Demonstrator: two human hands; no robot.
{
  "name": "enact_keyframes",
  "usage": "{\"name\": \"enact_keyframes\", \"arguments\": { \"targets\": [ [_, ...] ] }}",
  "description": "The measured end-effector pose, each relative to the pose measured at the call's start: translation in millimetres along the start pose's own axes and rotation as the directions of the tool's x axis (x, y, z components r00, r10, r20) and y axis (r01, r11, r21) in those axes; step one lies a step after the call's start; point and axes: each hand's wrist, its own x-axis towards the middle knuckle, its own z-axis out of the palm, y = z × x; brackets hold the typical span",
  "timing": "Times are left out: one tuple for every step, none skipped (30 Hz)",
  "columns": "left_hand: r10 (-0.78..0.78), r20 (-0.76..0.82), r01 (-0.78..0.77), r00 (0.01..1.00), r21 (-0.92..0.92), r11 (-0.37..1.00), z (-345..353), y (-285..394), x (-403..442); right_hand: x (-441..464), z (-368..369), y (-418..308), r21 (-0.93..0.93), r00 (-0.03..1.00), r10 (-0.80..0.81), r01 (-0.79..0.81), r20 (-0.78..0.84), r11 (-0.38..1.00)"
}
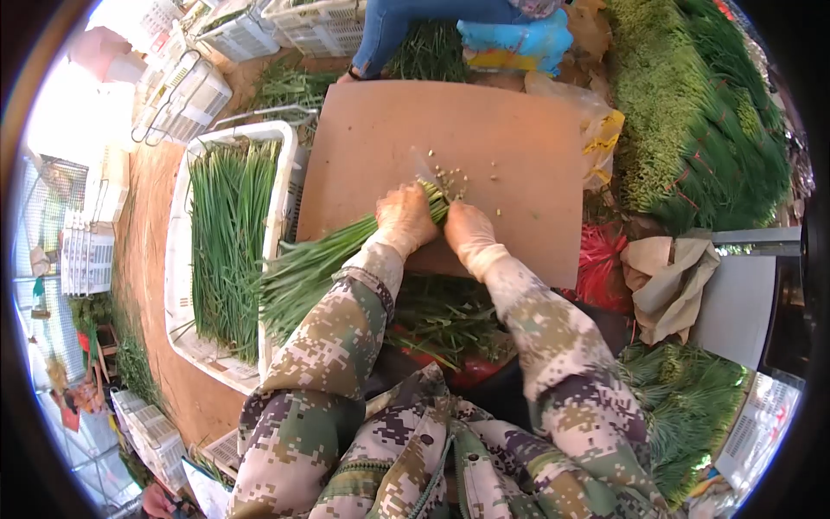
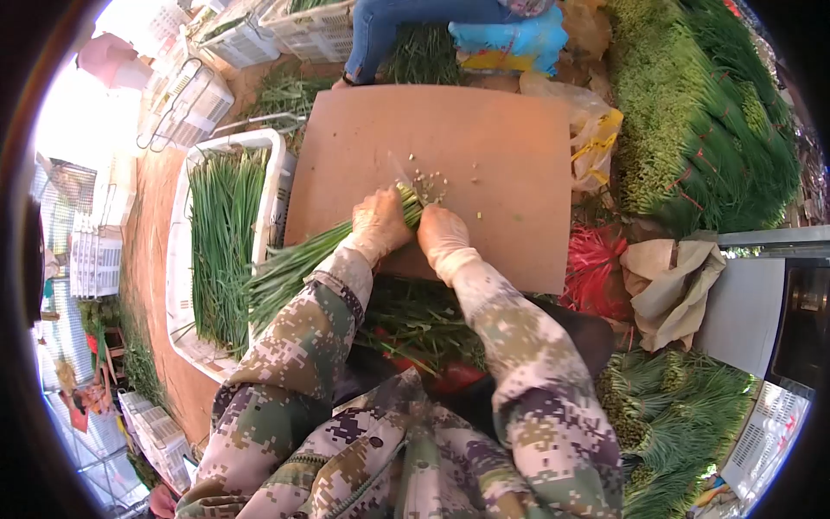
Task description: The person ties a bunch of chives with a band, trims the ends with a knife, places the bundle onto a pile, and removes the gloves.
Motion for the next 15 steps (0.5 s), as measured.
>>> {"name": "enact_keyframes", "arguments": {
  "targets": [
    [0.009, -0.015, -0.009, 1.0, 0.002, 1.0, 0.4, 0.7, -1.9, 1.4, 2.8, -0.5, -0.005, 1.0, 0.004, -0.004, 0.015, 1.0],
    [0.026, -0.036, -0.026, 0.999, -0.001, 1.0, 3.3, 1.4, -4.3, 0.9, 2.4, 3.4, -0.017, 1.0, 0.01, -0.01, 0.028, 1.0],
    [0.03, -0.051, -0.03, 0.998, -0.002, 1.0, 3.0, 0.5, -5.1, -5.9, -2.7, 4.5, -0.021, 1.0, 0.004, -0.004, 0.019, 1.0],
    [0.031, -0.062, -0.031, 0.998, -0.004, 1.0, -10.2, 4.9, -3.4, -13.7, -6.8, 8.5, -0.005, 1.0, 0.009, -0.009, 0.029, 1.0],
    [0.024, 0.033, -0.025, 0.999, 0.007, 1.0, -18.8, 5.5, -4.5, -22.8, -5.9, 12.8, 0.016, 0.998, 0.015, -0.016, 0.056, 1.0],
    [0.015, 0.144, -0.017, 0.989, 0.011, 1.0, -17.0, 4.8, -8.9, -34.8, -5.8, 21.2, 0.004, 0.997, 0.025, -0.026, 0.076, 1.0],
    [0.059, 0.057, -0.06, 0.997, 0.022, 0.998, -7.2, 0.5, -6.3, -38.4, -1.1, 24.6, 0.017, 0.995, 0.056, -0.057, 0.086, 0.998],
    [0.054, 0.072, -0.056, 0.996, 0.022, 0.998, -2.3, -1.8, -4.3, -36.0, 3.2, 25.7, 0.036, 0.992, 0.088, -0.091, 0.087, 0.995],
    [0.052, 0.033, -0.053, 0.998, 0.019, 0.998, -2.1, -0.6, -2.3, -28.0, 7.9, 23.7, 0.041, 0.991, 0.098, -0.102, 0.09, 0.994],
    [0.05, -0.006, -0.05, 0.999, 0.016, 0.999, -2.4, 0.7, -3.5, -18.9, 11.9, 18.4, 0.023, 0.995, 0.068, -0.07, 0.074, 0.997],
    [0.043, -0.026, -0.043, 0.999, -0.004, 0.999, -1.3, 0.6, -3.9, -8.8, 9.0, 14.6, -0.005, 0.999, 0.025, -0.024, 0.041, 1.0],
    [0.054, -0.039, -0.055, 0.998, -0.006, 0.998, -4.8, 1.6, -5.5, -9.1, 7.6, 15.2, -0.011, 0.999, 0.026, -0.025, 0.024, 1.0],
    [0.05, 0.015, -0.05, 0.999, -0.035, 0.998, -9.2, 2.3, -7.2, -13.0, 6.3, 15.9, -0.03, 0.999, 0.008, -0.006, 0.041, 1.0],
    [0.044, 0.062, -0.041, 0.997, -0.057, 0.998, -14.1, 1.9, -5.2, -12.3, 5.8, 15.7, -0.043, 0.998, -0.018, 0.02, 0.052, 0.999],
    [0.045, 0.004, -0.045, 0.999, -0.005, 0.999, -5.6, 2.6, -8.4, -21.5, 5.2, 16.4, -0.025, 0.998, 0.018, -0.016, 0.067, 1.0]
  ]
}}
